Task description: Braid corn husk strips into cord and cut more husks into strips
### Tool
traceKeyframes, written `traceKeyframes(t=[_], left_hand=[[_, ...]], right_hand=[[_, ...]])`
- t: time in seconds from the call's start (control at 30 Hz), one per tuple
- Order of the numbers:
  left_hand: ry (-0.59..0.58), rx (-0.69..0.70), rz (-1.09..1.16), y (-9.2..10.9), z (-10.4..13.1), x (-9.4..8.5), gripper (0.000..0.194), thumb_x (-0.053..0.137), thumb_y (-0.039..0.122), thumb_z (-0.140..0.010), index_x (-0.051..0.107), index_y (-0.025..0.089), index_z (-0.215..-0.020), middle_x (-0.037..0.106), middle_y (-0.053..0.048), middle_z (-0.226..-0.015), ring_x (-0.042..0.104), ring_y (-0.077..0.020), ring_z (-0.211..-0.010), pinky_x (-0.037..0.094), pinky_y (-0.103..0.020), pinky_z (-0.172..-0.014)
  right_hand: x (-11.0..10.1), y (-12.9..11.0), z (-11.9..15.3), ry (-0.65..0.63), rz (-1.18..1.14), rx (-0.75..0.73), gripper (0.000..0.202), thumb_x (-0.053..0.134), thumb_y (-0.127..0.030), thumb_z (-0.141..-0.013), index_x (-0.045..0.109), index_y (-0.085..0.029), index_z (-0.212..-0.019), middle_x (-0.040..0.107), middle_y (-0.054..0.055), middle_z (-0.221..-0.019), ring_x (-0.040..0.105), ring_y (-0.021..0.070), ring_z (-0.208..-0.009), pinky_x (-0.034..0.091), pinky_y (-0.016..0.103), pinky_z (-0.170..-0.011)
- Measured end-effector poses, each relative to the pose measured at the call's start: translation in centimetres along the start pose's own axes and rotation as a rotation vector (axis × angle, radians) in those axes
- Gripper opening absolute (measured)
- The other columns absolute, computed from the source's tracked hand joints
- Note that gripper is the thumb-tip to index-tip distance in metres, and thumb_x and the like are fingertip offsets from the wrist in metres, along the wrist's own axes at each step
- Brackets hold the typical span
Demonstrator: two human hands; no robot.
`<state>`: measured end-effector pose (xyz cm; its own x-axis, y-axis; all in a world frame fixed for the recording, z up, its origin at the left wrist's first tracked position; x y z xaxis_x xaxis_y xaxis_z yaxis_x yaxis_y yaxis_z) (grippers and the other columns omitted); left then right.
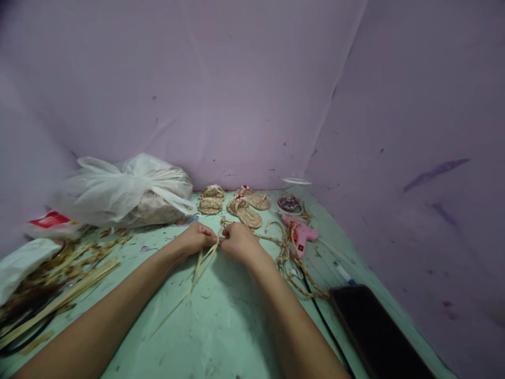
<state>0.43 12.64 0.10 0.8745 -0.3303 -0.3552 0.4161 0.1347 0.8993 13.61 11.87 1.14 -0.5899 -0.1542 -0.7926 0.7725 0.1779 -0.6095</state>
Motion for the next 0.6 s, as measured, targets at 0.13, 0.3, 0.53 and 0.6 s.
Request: traceKeyframes(t=[0.13, 0.3, 0.53, 0.6], left_hand=[[0.005, 0.006, -0.015, 0.1, 0.0, 0.0, 0.01, 0.052, 0.02, -0.05, 0.05, 0.012, -0.043, 0.035, 0.005, -0.039, 0.025, -0.0051, -0.041, 0.018, -0.022, -0.043], [-0.006, 0.06, -0.053, -0.4, -0.6, -0.2, 0.01, 0.052, 0.02, -0.05, 0.051, 0.012, -0.044, 0.037, 0.004, -0.041, 0.028, -0.0061, -0.043, 0.021, -0.021, -0.045], [-0.051, 0.188, -0.191, -0.8, -0.9, -0.5, 0.017, 0.046, 0.021, -0.055, 0.04, 0.015, -0.04, 0.026, 0.006, -0.042, 0.021, -0.0051, -0.043, 0.018, -0.021, -0.044], [-0.037, 0.177, -0.235, -0.7, -0.8, -0.5, 0.017, 0.046, 0.022, -0.055, 0.04, 0.015, -0.04, 0.026, 0.005, -0.041, 0.021, -0.0052, -0.043, 0.016, -0.022, -0.043]], right_hand=[[1.1, 0.4, -0.5, -0.02, -0.134, 0.067, 0.014, 0.049, -0.017, -0.064, 0.062, -0.013, -0.059, 0.05, -0.001, -0.048, 0.04, 0.0084, -0.049, 0.025, 0.019, -0.045], [1.7, 1.3, -0.7, -0.045, -0.388, 0.202, 0.014, 0.05, -0.023, -0.064, 0.057, -0.014, -0.056, 0.037, -0.005, -0.041, 0.028, 0.006, -0.038, 0.02, 0.02, -0.039], [2.5, 1.7, -0.5, 0.008, -0.532, 0.237, 0.012, 0.052, -0.025, -0.059, 0.057, -0.014, -0.056, 0.037, -0.005, -0.041, 0.026, 0.0051, -0.037, 0.018, 0.02, -0.037], [2.8, 1.7, -0.6, 0.022, -0.485, 0.215, 0.013, 0.051, -0.023, -0.059, 0.057, -0.014, -0.053, 0.039, -0.004, -0.04, 0.028, 0.0056, -0.037, 0.018, 0.02, -0.038]])
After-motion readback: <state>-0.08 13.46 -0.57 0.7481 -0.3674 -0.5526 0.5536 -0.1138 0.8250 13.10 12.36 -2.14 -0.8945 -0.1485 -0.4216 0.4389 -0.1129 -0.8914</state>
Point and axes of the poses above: each hand's wrist, its own z-axis away from the middle knuckle, its own x-axis out of the palm, y = z × x, the point moved 2 cm from there along -z, towards the middle knuckle
